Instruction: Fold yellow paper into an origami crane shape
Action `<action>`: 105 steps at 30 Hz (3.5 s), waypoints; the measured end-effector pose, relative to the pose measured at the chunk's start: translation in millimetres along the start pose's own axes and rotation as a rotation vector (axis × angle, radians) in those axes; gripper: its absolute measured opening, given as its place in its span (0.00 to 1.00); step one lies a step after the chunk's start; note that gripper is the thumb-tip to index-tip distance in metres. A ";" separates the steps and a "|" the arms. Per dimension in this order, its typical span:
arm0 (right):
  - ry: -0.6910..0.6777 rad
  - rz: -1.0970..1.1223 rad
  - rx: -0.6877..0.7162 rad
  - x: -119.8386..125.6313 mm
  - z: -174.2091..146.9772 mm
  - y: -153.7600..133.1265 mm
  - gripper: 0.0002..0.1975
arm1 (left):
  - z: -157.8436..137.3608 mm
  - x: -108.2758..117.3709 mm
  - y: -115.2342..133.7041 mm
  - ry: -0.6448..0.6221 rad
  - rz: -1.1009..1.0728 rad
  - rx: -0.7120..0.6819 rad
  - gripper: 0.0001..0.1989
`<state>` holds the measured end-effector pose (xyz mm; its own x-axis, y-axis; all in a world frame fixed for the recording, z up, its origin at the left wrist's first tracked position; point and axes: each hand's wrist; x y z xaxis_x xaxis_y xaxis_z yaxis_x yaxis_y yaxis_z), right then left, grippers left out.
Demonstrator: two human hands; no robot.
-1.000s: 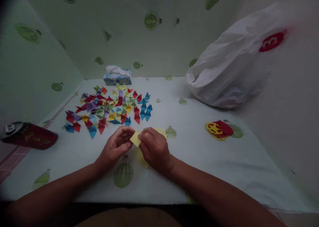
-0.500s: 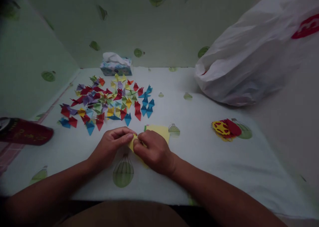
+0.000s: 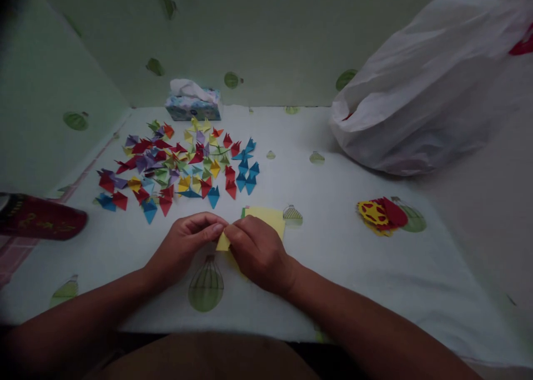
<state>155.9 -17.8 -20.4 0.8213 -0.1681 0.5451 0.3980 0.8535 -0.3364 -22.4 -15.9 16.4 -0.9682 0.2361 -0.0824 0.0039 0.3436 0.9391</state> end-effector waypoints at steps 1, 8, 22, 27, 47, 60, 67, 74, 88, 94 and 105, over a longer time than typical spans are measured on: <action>-0.006 -0.005 0.000 0.0 -1.1 0.5 0.15 | 0.1 0.2 -0.2 -0.006 -0.004 0.015 0.10; -0.010 -0.021 -0.010 -1.1 -2.8 -0.1 0.14 | 1.0 2.2 -2.3 -0.070 -0.081 0.128 0.11; -0.018 0.095 -0.151 4.5 5.4 -3.1 0.17 | 4.5 4.3 -2.9 -0.074 -0.060 0.123 0.11; -0.032 0.135 -0.168 5.5 6.8 -2.9 0.17 | 5.6 5.8 -5.5 -0.110 -0.073 0.113 0.12; -0.074 0.436 -0.506 5.1 1.5 3.1 0.16 | 11.7 10.0 -5.6 -0.069 0.033 0.049 0.11; 0.148 0.783 -0.760 7.8 8.8 8.5 0.06 | 16.8 8.7 -11.5 -0.011 -0.076 -0.023 0.09; 0.083 0.730 -0.783 5.9 8.5 7.0 0.07 | 13.2 5.7 -15.3 0.055 -0.134 -0.111 0.08; -0.008 0.598 -0.723 7.9 8.9 8.3 0.04 | 12.8 2.1 -17.3 0.009 -0.157 -0.043 0.13; -0.064 0.497 -0.536 8.4 9.1 9.5 0.06 | 13.4 6.9 -14.4 0.016 -0.100 -0.081 0.10; -0.080 0.593 -0.632 9.0 9.2 8.2 0.08 | 11.3 6.0 -11.5 0.062 -0.026 -0.110 0.09; -0.092 0.581 -0.655 10.0 11.2 8.4 0.08 | 9.9 4.4 -11.3 0.100 0.046 -0.186 0.07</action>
<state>162.9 -6.8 -9.2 0.9419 0.2691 0.2013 0.1052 0.3326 -0.9372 -24.3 -9.8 2.2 -0.9882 0.1527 -0.0133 0.0112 0.1587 0.9873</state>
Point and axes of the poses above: each hand's wrist, its own z-axis towards the middle knuckle, its own x-axis out of the back of the hand, y = z × x, and after that the axes turned 4 degrees about x, right-handed
